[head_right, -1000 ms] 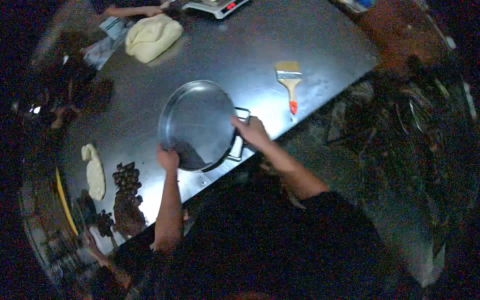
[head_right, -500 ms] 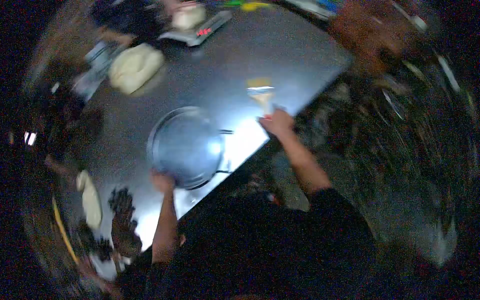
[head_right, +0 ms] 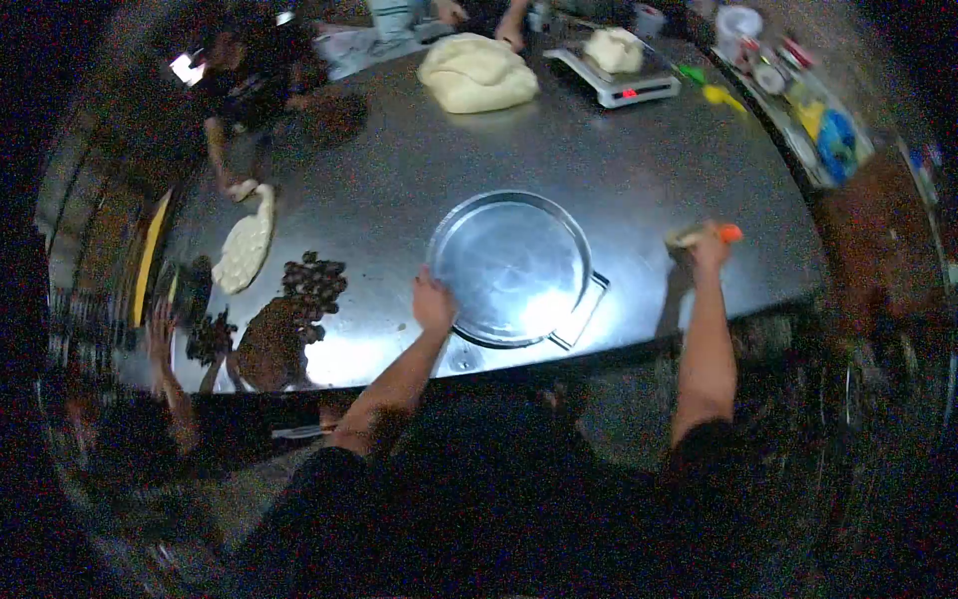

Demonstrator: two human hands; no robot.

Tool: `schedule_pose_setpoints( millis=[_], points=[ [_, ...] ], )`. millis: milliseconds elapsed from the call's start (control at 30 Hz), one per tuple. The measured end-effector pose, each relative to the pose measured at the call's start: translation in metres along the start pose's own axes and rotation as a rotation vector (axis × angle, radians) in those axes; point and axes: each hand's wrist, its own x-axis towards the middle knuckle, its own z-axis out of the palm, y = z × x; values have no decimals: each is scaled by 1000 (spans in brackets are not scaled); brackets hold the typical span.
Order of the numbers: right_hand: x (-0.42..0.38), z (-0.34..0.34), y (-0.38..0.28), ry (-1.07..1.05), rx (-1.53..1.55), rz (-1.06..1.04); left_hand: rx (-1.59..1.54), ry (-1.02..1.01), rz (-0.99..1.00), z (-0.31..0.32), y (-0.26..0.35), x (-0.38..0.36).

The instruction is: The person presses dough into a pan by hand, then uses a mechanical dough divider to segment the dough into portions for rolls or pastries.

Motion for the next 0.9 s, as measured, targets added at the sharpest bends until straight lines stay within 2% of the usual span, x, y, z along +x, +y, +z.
schedule_pose_setpoints(
  millis=[67, 133, 167, 200, 233, 267, 333, 400, 433, 467, 500, 533, 567, 600, 633, 667, 733, 767, 800, 833, 867, 900],
  points=[
    [-9, 27, -19, 13, -24, -269, -21, -29, 43, -4, 10, -6],
    [-46, 49, -37, -268, 244, -421, -32, -8, 46, -16, 15, 2],
    [-68, 64, -38, -460, 299, -441, -27, 12, 13, -19, 21, 6],
    [-150, 61, -92, -590, 145, -345, -15, 3, -16, -16, 24, 2],
    [-165, 85, -68, -711, 18, -345, -8, -28, -7, -10, 24, 0],
    [-196, 105, -40, -913, -82, -155, -37, -1, -8, -6, 21, 1],
    [-288, 150, -38, -1259, -192, -299, -62, 87, -42, -3, 8, 9],
    [-328, 165, -68, -1309, -202, -435, -105, 110, -11, 8, 2, 5],
    [-326, 193, -60, -1275, -167, -575, -90, 42, -37, 5, 7, 6],
    [-325, 221, -49, -1235, -129, -713, -56, 46, 21, -1, -7, 6],
    [-317, 235, -50, -1207, -200, -591, -45, 158, 130, 53, -59, 22],
    [-309, 255, -56, -1172, -254, -463, 268, 258, 341, 103, -120, 45],
    [-291, 263, -43, -1225, -227, -456, 75, 213, 547, 67, -117, 25],
    [-258, 258, -59, -956, -292, -1034, -182, 95, 171, 40, -58, 14],
    [-205, 231, -72, -928, -346, -961, -190, 114, 80, 26, 19, 15],
    [-191, 238, -84, -1008, -317, -934, -160, 119, 67, 35, 24, 12],
    [-166, 214, -63, -952, -468, -1063, -275, 285, 303, 45, -6, 18],
    [-166, 195, -54, -856, -475, -1144, -219, 195, 169, 33, 6, 19],
    [-177, 172, -57, -876, -570, -1106, -170, 105, 31, 18, 20, 14],
    [-197, 148, -62, -956, -598, -899, -158, 146, 9, 9, 18, 14],
    [-223, 127, -67, -933, -587, -677, -159, 149, 28, 6, 18, 14],
    [-245, 113, -59, -981, -506, -684, -161, 140, 59, 5, 18, 17]
  ],
)
